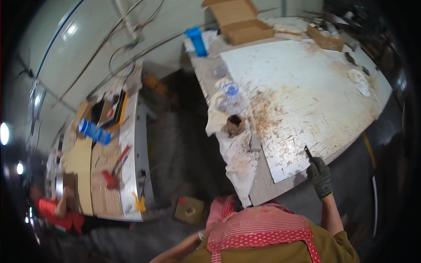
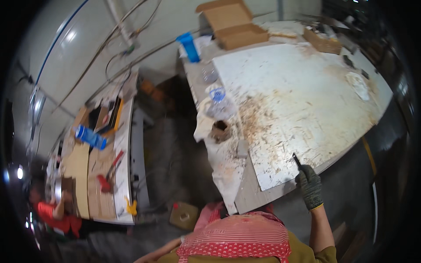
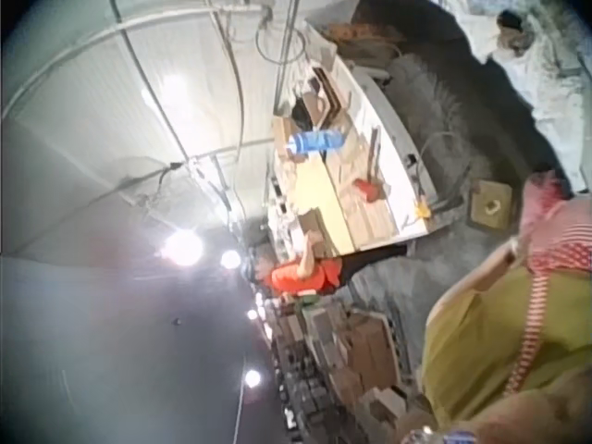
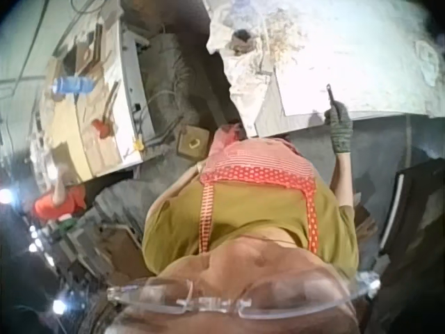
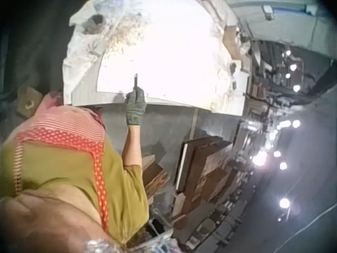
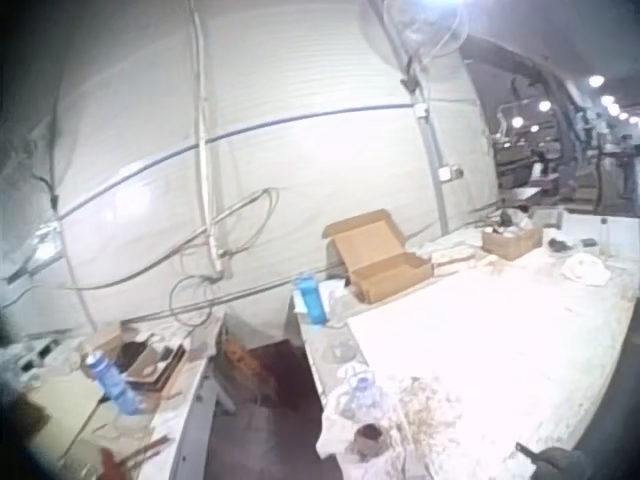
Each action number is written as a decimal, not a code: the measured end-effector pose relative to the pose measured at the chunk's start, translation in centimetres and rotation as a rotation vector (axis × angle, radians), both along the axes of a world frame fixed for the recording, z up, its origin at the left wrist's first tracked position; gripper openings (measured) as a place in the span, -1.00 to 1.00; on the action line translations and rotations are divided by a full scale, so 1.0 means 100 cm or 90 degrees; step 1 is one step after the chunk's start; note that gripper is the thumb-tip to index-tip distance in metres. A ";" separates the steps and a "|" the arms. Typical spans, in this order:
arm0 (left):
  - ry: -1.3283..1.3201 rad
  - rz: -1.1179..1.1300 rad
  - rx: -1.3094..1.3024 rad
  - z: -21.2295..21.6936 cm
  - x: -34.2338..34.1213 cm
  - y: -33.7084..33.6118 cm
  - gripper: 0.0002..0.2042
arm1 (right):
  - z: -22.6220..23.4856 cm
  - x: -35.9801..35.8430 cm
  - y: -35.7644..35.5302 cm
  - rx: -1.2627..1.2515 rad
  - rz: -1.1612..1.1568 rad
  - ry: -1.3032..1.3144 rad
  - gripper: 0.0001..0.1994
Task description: The person taps a wooden box with a mallet, uses a scraper on its edges, and then wipes down wooden components with a cloth and liquid from a bottle.
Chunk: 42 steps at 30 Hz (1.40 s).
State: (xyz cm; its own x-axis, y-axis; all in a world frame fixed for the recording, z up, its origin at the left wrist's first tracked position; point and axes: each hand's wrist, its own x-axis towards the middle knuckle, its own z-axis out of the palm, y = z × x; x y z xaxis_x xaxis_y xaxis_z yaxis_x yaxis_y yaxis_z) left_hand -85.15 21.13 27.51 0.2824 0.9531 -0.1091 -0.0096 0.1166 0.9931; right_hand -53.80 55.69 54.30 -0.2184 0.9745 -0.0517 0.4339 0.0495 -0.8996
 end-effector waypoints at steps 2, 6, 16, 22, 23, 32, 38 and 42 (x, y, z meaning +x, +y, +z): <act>0.199 -0.053 -0.086 0.109 -0.006 0.039 -0.49 | -0.017 0.014 0.022 0.005 0.002 -0.045 -0.82; 0.519 0.230 -0.183 0.244 -0.033 0.072 -0.64 | -0.017 0.055 0.111 0.207 -0.009 -0.209 -0.75; 0.568 0.256 -0.041 0.193 -0.100 0.013 -0.84 | -0.022 0.007 0.067 0.258 -0.096 -0.319 -0.68; 0.315 0.428 0.221 0.378 -0.135 0.177 -0.83 | -0.046 -0.002 0.000 0.386 -0.164 -0.248 -0.80; 0.102 0.321 0.287 0.414 -0.127 0.198 -0.76 | -0.044 -0.004 -0.001 0.384 -0.159 -0.235 -0.81; -0.273 -0.347 0.198 0.543 -0.010 0.217 -0.43 | -0.080 -0.059 0.010 0.370 -0.134 -0.183 -0.78; -0.418 -0.338 0.493 0.511 0.040 0.257 -0.50 | -0.079 -0.074 0.016 0.360 -0.142 -0.220 -0.79; -0.215 -0.557 0.378 0.541 0.032 0.285 -0.47 | -0.081 -0.079 0.015 0.349 -0.163 -0.244 -0.79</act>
State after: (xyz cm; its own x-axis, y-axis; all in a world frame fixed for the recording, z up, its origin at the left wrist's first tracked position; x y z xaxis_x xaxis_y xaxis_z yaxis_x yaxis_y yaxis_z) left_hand -81.99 49.59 81.58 0.8123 0.2851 0.5089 -0.4379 -0.2783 0.8549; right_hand -61.66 57.22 46.17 -0.0442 0.9004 0.4327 0.7726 0.3054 -0.5566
